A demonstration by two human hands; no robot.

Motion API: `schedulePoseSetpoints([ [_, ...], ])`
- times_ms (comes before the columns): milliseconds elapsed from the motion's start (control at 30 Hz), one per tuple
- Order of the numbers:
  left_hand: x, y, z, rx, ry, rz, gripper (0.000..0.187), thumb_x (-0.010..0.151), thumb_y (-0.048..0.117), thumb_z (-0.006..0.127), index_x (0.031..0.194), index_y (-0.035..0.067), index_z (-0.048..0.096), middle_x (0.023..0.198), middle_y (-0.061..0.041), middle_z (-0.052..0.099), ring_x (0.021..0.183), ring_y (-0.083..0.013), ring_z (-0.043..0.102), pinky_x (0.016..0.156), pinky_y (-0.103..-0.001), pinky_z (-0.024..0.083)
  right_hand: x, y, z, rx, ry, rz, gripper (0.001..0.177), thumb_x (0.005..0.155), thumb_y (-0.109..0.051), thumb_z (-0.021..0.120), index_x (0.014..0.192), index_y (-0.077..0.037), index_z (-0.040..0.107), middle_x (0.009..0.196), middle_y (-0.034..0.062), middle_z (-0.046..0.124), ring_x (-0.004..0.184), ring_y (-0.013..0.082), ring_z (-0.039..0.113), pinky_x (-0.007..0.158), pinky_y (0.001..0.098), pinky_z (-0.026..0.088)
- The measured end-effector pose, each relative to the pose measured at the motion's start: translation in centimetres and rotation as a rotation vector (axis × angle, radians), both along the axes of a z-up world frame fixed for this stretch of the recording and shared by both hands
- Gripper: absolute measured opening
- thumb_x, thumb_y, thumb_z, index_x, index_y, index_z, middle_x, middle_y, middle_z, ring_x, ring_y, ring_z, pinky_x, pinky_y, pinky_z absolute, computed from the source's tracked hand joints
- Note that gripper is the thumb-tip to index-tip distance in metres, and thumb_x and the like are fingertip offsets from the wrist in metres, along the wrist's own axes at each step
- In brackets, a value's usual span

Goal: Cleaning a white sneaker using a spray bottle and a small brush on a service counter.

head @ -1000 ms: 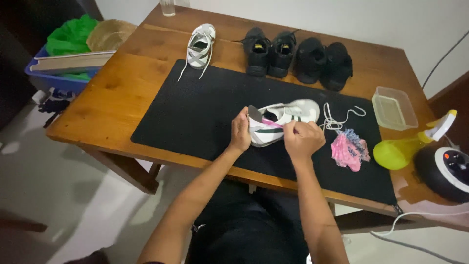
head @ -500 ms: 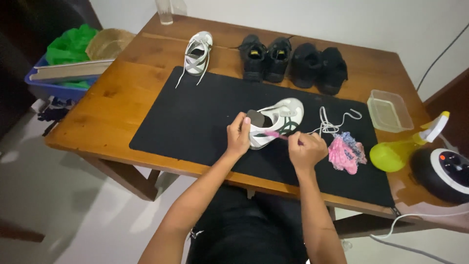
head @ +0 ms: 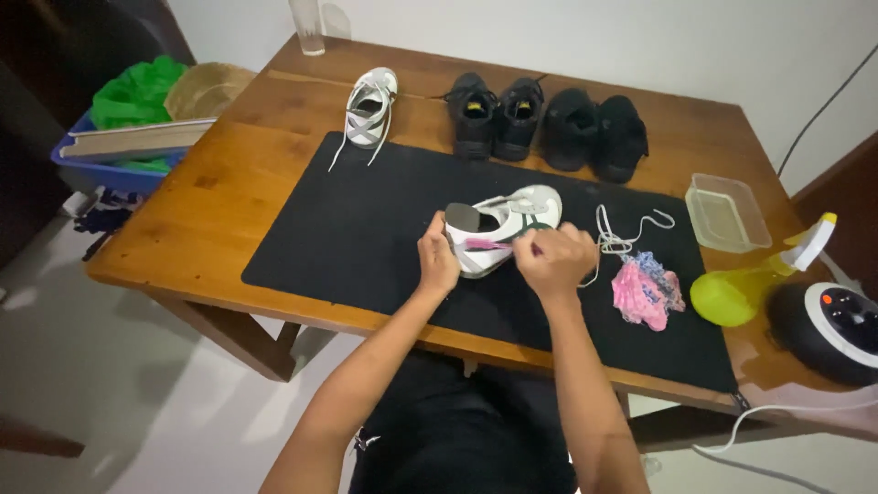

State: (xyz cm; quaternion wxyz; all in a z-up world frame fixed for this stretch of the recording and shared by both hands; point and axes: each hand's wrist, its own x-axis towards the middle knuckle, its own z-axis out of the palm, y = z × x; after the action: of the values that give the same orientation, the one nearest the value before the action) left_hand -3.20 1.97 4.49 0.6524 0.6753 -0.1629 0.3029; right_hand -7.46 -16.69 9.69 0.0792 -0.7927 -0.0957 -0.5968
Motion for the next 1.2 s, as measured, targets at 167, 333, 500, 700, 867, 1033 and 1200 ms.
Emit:
schedulePoseSetpoints([
  [167, -0.1, 0.0, 0.7, -0.1, 0.069, -0.029, 0.093, 0.104, 0.06, -0.004, 0.126, -0.005, 0.059, 0.114, -0.033, 0.066, 0.109, -0.0396, 0.066, 0.096, -0.048, 0.051, 1.4, -2.5, -0.8, -0.012, -0.012, 0.045, 0.029, 0.079, -0.012, 0.072, 0.055, -0.016, 0.056, 0.05, 0.0025, 0.046, 0.054, 0.0255, 0.054, 0.056, 0.0353, 0.043],
  [333, 3.6, -0.3, -5.0, -0.273, 0.089, -0.197, 0.075, 0.108, 0.055, 0.013, 0.133, 0.002, 0.059, 0.128, -0.019, 0.065, 0.123, -0.0253, 0.057, 0.111, -0.043, 0.041, -0.3, -1.8, -1.4, 0.003, 0.038, 0.011, 0.034, 0.079, -0.009, 0.069, 0.05, -0.018, 0.053, 0.046, -0.0015, 0.043, 0.051, 0.0224, 0.05, 0.055, 0.0325, 0.041],
  [500, 2.2, -0.8, -3.2, -0.301, 0.044, -0.379, 0.066, 0.106, 0.053, 0.025, 0.133, 0.007, 0.063, 0.129, -0.012, 0.068, 0.124, -0.018, 0.059, 0.113, -0.04, 0.039, 0.6, -6.6, -3.3, -0.107, 0.01, -0.181, 0.034, 0.078, -0.003, 0.071, 0.053, -0.015, 0.051, 0.048, 0.0044, 0.043, 0.051, 0.0293, 0.05, 0.055, 0.038, 0.042],
  [700, 1.5, -0.7, -2.0, -0.258, -0.012, -0.454, 0.06, 0.1, 0.055, 0.039, 0.124, 0.008, 0.067, 0.116, -0.007, 0.072, 0.111, -0.0112, 0.062, 0.106, -0.034, 0.046, -1.2, -3.8, -0.5, -0.024, 0.071, 0.034, 0.035, 0.078, -0.003, 0.07, 0.051, -0.016, 0.052, 0.048, 0.0033, 0.049, 0.053, 0.0277, 0.056, 0.057, 0.0349, 0.044],
  [867, 1.9, -0.6, -2.2, -0.317, -0.016, -0.503, 0.057, 0.096, 0.051, 0.044, 0.123, 0.007, 0.067, 0.111, -0.006, 0.074, 0.105, -0.0092, 0.064, 0.101, -0.031, 0.048, -0.5, -6.9, -1.5, 0.033, 0.139, 0.009, 0.036, 0.081, -0.008, 0.07, 0.051, -0.018, 0.055, 0.047, -0.0007, 0.051, 0.054, 0.0237, 0.057, 0.059, 0.0307, 0.044],
  [1033, 1.6, -0.9, -1.8, -0.336, -0.018, -0.505, 0.054, 0.096, 0.049, 0.047, 0.121, 0.007, 0.067, 0.11, -0.007, 0.074, 0.104, -0.0093, 0.063, 0.1, -0.031, 0.048, -0.8, -2.2, -1.5, 0.011, 0.105, 0.067, 0.032, 0.078, -0.006, 0.069, 0.051, -0.019, 0.055, 0.048, 0.0005, 0.052, 0.052, 0.0252, 0.056, 0.059, 0.0333, 0.045],
  [1200, 1.5, -0.2, -1.6, -0.372, -0.014, -0.52, 0.053, 0.094, 0.048, 0.047, 0.12, 0.007, 0.068, 0.107, -0.006, 0.074, 0.1, -0.0081, 0.064, 0.096, -0.029, 0.049, -1.4, -4.2, -1.1, -0.002, 0.121, 0.07, 0.03, 0.077, -0.005, 0.073, 0.054, -0.016, 0.057, 0.049, 0.0043, 0.054, 0.053, 0.0285, 0.057, 0.057, 0.0363, 0.045],
])
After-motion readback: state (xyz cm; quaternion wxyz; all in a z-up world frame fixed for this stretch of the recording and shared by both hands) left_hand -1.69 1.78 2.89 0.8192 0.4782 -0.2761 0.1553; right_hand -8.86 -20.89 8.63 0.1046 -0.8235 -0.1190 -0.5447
